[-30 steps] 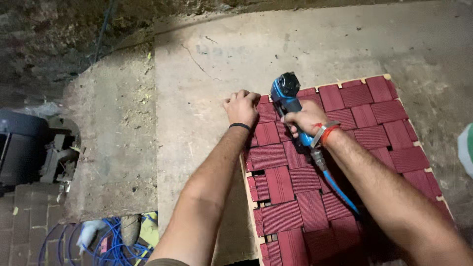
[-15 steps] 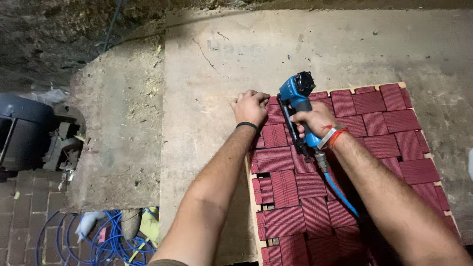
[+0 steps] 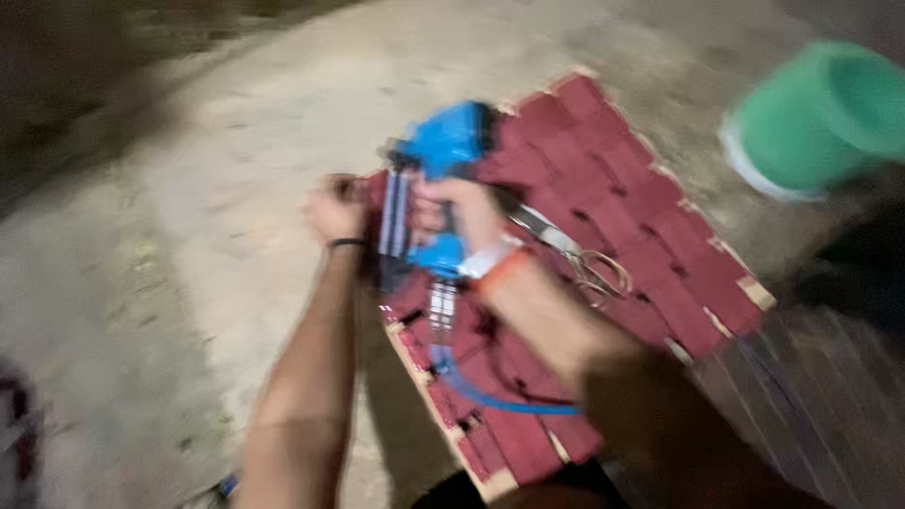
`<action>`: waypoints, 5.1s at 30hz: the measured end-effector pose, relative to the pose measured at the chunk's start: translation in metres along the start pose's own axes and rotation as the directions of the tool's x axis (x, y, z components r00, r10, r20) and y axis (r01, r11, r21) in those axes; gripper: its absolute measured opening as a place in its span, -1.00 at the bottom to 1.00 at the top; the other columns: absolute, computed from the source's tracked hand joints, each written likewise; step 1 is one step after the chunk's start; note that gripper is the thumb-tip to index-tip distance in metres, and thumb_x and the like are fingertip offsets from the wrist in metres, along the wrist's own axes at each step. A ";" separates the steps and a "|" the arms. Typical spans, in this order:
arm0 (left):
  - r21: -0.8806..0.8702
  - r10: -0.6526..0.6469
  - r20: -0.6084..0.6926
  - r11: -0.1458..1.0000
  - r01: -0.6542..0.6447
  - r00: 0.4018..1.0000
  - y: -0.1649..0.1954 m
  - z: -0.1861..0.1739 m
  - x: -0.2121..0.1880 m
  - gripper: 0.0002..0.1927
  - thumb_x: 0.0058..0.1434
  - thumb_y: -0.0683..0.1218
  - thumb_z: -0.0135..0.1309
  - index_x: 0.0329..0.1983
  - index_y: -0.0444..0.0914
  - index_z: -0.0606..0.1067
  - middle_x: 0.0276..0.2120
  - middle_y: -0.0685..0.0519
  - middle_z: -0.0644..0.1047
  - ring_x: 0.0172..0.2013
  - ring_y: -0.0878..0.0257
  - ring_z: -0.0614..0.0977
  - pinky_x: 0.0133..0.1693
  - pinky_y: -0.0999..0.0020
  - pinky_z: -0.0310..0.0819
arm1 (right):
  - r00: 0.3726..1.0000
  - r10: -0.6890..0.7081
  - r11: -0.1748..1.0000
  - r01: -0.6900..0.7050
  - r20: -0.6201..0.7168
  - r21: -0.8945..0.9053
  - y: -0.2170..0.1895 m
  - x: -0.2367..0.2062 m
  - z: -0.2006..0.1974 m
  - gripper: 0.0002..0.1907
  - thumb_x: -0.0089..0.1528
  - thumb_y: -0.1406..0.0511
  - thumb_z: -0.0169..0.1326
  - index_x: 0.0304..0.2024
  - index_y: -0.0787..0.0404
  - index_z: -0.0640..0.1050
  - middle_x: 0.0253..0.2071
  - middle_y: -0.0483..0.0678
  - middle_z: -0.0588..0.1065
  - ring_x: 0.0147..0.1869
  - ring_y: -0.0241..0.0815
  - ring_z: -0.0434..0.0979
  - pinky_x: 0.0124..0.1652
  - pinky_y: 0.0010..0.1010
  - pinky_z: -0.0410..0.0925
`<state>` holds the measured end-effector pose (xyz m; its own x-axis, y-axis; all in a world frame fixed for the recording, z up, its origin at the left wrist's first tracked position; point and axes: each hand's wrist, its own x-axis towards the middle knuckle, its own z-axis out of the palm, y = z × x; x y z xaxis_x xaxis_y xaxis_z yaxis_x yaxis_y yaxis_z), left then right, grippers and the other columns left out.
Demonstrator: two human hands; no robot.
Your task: The person weaves red straps into a wooden frame using a pneumatic staple gun to secure each strap. They repeatedly cut, fold, and staple the straps to build a woven mat, then roll the excess strap into a coil.
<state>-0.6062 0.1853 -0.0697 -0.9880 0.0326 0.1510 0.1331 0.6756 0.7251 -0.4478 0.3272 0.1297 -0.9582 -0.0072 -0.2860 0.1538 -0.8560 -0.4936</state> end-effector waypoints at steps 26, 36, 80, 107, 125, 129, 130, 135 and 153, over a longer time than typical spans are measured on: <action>0.006 -0.019 0.106 1.000 0.019 0.994 0.034 -0.040 0.012 -0.87 0.17 0.02 0.18 -0.25 0.06 0.70 -0.13 0.20 0.62 0.05 0.16 0.49 0.16 0.00 0.13 | 0.934 0.019 0.453 -0.327 -0.358 -0.830 -0.012 0.100 -0.017 -0.80 0.11 0.41 0.15 -0.20 0.30 0.55 -0.56 -0.12 0.43 -0.58 -0.30 0.42 -0.55 -0.39 0.38; -0.016 -0.033 0.092 0.999 0.035 0.995 0.031 -0.040 0.019 -0.88 0.14 0.01 0.21 -0.27 0.08 0.70 -0.15 0.22 0.61 0.03 0.17 0.51 0.16 0.04 0.14 | 0.925 0.042 0.308 -0.373 -0.379 -0.875 -0.008 0.112 -0.002 -0.78 0.13 0.40 0.15 -0.16 0.26 0.55 -0.55 -0.15 0.44 -0.56 -0.32 0.42 -0.53 -0.40 0.38; -0.506 -0.222 -0.218 0.858 0.084 0.950 -0.002 -0.016 0.018 -0.59 0.04 -0.41 -0.16 -0.03 -0.30 0.38 -0.09 -0.13 0.51 0.04 -0.02 0.58 0.18 0.15 0.42 | 0.875 -0.286 0.386 -0.268 -0.391 -0.883 -0.044 -0.045 -0.066 -0.58 0.17 0.31 0.22 0.09 0.15 0.53 -0.36 -0.14 0.51 -0.38 -0.27 0.52 -0.43 -0.38 0.40; 0.375 0.226 0.297 0.866 -0.332 0.928 0.121 -0.075 -0.454 -0.05 0.20 0.34 -0.01 0.51 -0.28 0.12 0.47 -0.31 0.07 0.46 -0.18 0.04 0.37 -0.12 -0.18 | 0.694 -0.663 -0.181 0.216 0.281 -0.960 -0.075 -0.340 -0.249 -0.80 0.19 0.41 0.20 -0.13 0.13 0.65 -0.15 0.03 0.55 -0.16 -0.03 0.58 -0.18 -0.29 0.49; -0.284 -0.315 0.245 0.881 0.379 0.917 0.049 -0.017 -0.582 0.15 -0.07 0.10 0.45 0.39 -0.44 0.01 0.25 -0.29 0.32 0.23 -0.02 0.40 0.25 0.18 0.31 | 0.984 -0.094 0.301 -0.119 -0.153 -0.946 0.067 -0.421 -0.318 -0.76 0.16 0.30 0.26 -0.12 0.23 0.67 -0.18 -0.05 0.67 -0.10 -0.26 0.65 -0.05 -0.40 0.48; -0.160 -0.337 0.218 0.913 0.374 0.916 0.051 -0.032 -0.556 0.22 -0.02 0.10 0.56 0.27 -0.59 -0.08 0.22 -0.41 0.26 0.21 -0.12 0.36 0.23 0.14 0.26 | 0.973 -0.052 0.400 -0.186 -0.225 -0.897 0.111 -0.400 -0.296 -0.67 0.19 0.29 0.23 -0.01 0.25 0.63 -0.13 0.02 0.66 -0.06 -0.19 0.64 -0.04 -0.36 0.48; -0.182 -0.376 0.211 0.892 0.415 0.902 0.051 -0.036 -0.551 0.23 -0.02 0.10 0.57 0.27 -0.58 -0.10 0.18 -0.39 0.31 0.16 -0.08 0.41 0.19 0.15 0.31 | 0.973 -0.042 0.414 -0.189 -0.226 -0.891 0.123 -0.395 -0.290 -0.63 0.18 0.29 0.24 0.03 0.26 0.61 -0.08 0.02 0.65 -0.02 -0.20 0.64 -0.01 -0.37 0.47; -0.345 -0.382 0.431 0.768 0.540 0.818 0.049 -0.059 -0.555 -0.28 0.12 0.05 0.33 0.15 -0.50 0.32 -0.30 -0.10 0.64 -0.28 0.19 0.63 -0.13 0.29 0.54 | 0.953 -0.109 0.419 -0.215 -0.284 -0.882 0.169 -0.380 -0.275 -0.39 0.14 0.22 0.30 0.19 0.28 0.47 0.12 0.07 0.54 0.17 -0.18 0.57 0.11 -0.34 0.43; -0.427 -0.460 0.486 0.617 0.661 0.743 0.001 -0.095 -0.537 -0.45 0.31 0.27 0.06 -0.03 -0.29 0.63 -0.26 0.04 0.69 -0.24 0.27 0.62 -0.14 0.33 0.44 | 0.930 -0.354 0.438 0.076 -0.094 -0.896 0.210 -0.323 -0.238 -0.55 0.35 0.10 0.14 -0.43 0.26 0.32 -0.47 -0.20 0.19 -0.35 -0.37 0.14 -0.37 -0.38 0.19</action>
<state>-0.0677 0.0986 -0.0860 -0.8338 0.0711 -0.5474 -0.5372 0.1239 0.8343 -0.0484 0.2731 -0.0774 -0.9234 0.3451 -0.1683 0.2102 0.0875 -0.9737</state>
